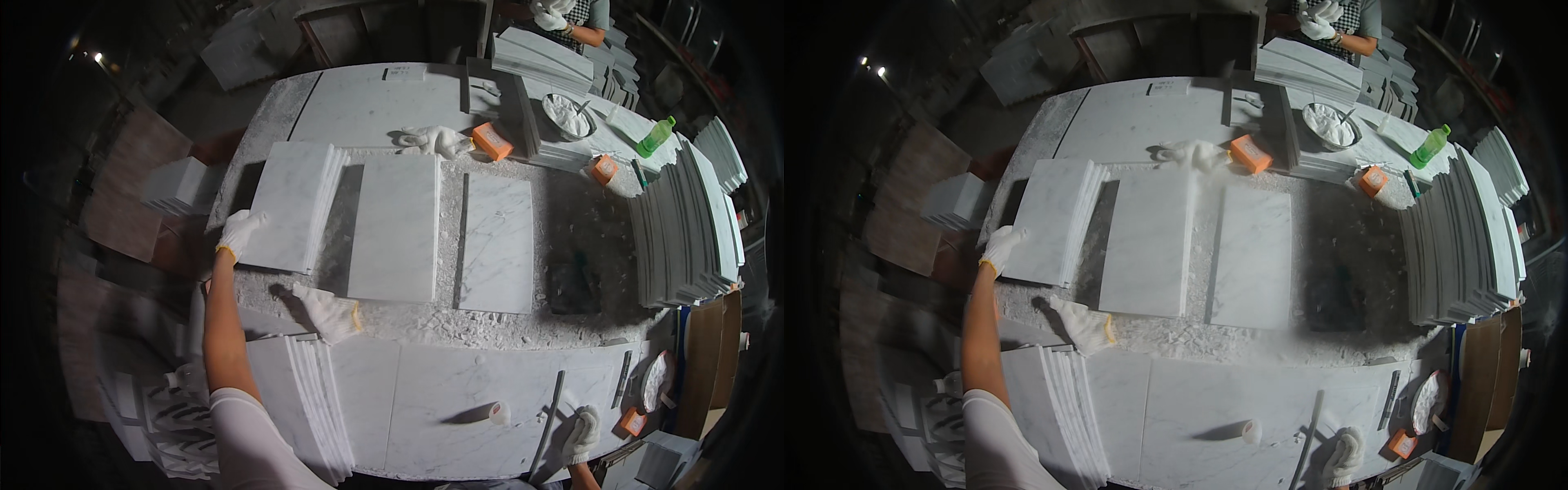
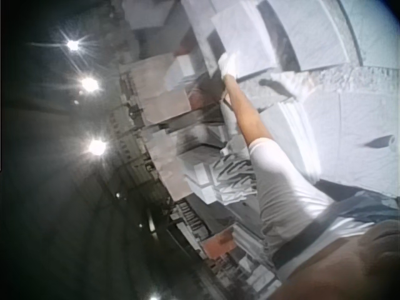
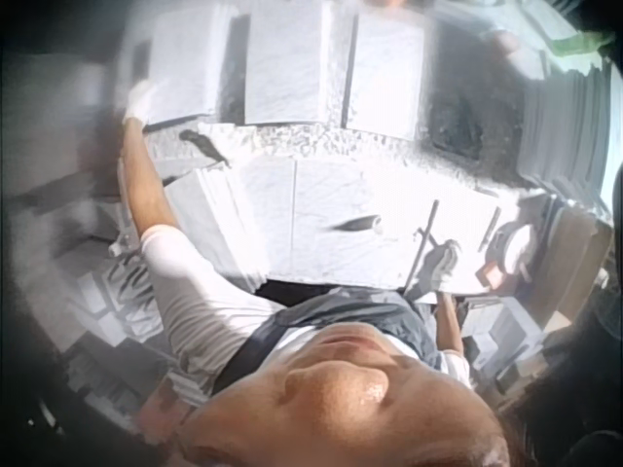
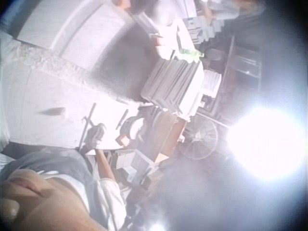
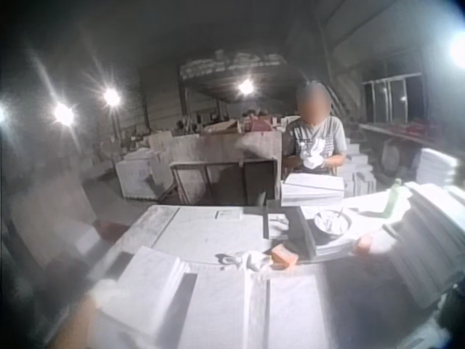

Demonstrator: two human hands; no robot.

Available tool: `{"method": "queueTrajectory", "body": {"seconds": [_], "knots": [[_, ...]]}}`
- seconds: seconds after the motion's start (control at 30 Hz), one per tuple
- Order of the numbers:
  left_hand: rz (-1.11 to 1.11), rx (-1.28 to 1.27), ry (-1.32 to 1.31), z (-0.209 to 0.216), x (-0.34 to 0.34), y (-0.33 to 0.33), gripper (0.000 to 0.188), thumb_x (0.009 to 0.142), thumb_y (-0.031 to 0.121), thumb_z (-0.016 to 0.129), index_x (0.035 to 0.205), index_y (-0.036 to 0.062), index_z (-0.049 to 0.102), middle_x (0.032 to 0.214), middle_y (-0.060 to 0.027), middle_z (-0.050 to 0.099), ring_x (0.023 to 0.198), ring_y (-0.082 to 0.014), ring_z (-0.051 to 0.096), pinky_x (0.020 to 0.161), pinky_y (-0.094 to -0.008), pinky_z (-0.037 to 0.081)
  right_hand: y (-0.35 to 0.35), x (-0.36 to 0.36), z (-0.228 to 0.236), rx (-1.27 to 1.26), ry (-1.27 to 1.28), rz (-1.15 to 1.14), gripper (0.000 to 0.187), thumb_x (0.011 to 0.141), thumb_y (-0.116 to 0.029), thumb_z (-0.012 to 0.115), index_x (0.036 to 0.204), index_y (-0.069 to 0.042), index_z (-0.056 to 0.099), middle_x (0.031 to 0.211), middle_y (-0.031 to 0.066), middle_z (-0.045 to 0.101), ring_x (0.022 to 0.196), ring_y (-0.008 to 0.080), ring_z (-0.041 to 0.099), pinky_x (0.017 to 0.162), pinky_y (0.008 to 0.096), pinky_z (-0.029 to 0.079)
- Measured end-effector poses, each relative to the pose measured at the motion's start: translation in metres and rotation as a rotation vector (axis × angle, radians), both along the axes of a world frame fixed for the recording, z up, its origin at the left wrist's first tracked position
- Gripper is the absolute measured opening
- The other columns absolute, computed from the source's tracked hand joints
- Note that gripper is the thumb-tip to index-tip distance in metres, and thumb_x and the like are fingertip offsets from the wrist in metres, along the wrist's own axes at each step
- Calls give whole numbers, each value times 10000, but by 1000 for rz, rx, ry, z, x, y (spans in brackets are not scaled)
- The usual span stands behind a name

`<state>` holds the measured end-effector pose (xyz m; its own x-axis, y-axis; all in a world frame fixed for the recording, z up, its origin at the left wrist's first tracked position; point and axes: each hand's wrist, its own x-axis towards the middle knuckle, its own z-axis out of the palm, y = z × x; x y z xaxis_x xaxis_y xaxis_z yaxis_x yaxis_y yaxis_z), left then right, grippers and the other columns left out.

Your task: The person uses a metal file to smooth the edges of white rectangular tiles on a workbench. They repeatedly file each edge, rotate the tile, and place it aside. A coworker is visible in the background handling similar tiles.

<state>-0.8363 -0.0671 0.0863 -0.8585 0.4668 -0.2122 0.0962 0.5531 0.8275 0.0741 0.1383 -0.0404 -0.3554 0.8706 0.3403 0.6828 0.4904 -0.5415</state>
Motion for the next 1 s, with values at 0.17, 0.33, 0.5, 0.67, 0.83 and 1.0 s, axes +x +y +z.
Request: {"method": "queueTrajectory", "body": {"seconds": [0.17,0.33,0.5,0.67,0.83,1.0], "knots": [[15,-268,301,-13,-15,9,370,876,354,743,991,4,712,893,-122,711,872,-165,634,799,-342,487,0,-2,6,1,-54,10,126,996,-50,557,1103,-25,620,1199,177,636,1125,323,627,1002,413,497],[203,-489,741,-2,15,32,519,860,366,729,1257,51,616,1299,-177,636,1177,-349,608,975,-463,490,-2,-9,15,-31,-31,-10,129,990,-52,560,1103,-28,618,1200,188,645,1124,349,635,996,424,499],[217,-731,1154,75,41,55,479,952,280,608,1392,108,524,1304,-143,582,1200,-362,575,989,-518,483,-2,-12,23,-44,-67,0,125,980,-47,549,1092,-32,603,1198,186,638,1125,363,632,998,445,495],[393,-464,1146,131,60,82,471,972,346,559,1394,137,542,1381,-160,554,1209,-391,575,1005,-515,474,0,-19,28,-31,-43,40,129,986,-58,544,1098,-33,603,1172,188,648,1119,376,634,1000,454,492],[-3,-395,873,82,91,104,536,971,387,550,1401,66,553,1458,-213,502,1348,-409,470,1133,-468,378,2,-26,43,70,-18,51,138,940,-51,614,1077,-54,635,1126,175,679,1063,363,667,933,440,531],[-95,-676,487,4,89,116,490,885,351,626,1279,60,663,1219,-240,691,1200,-410,630,1008,-472,480,6,-25,58,52,19,77,166,886,-25,637,1038,-94,630,1088,131,688,1010,354,673,875,430,543]]}}
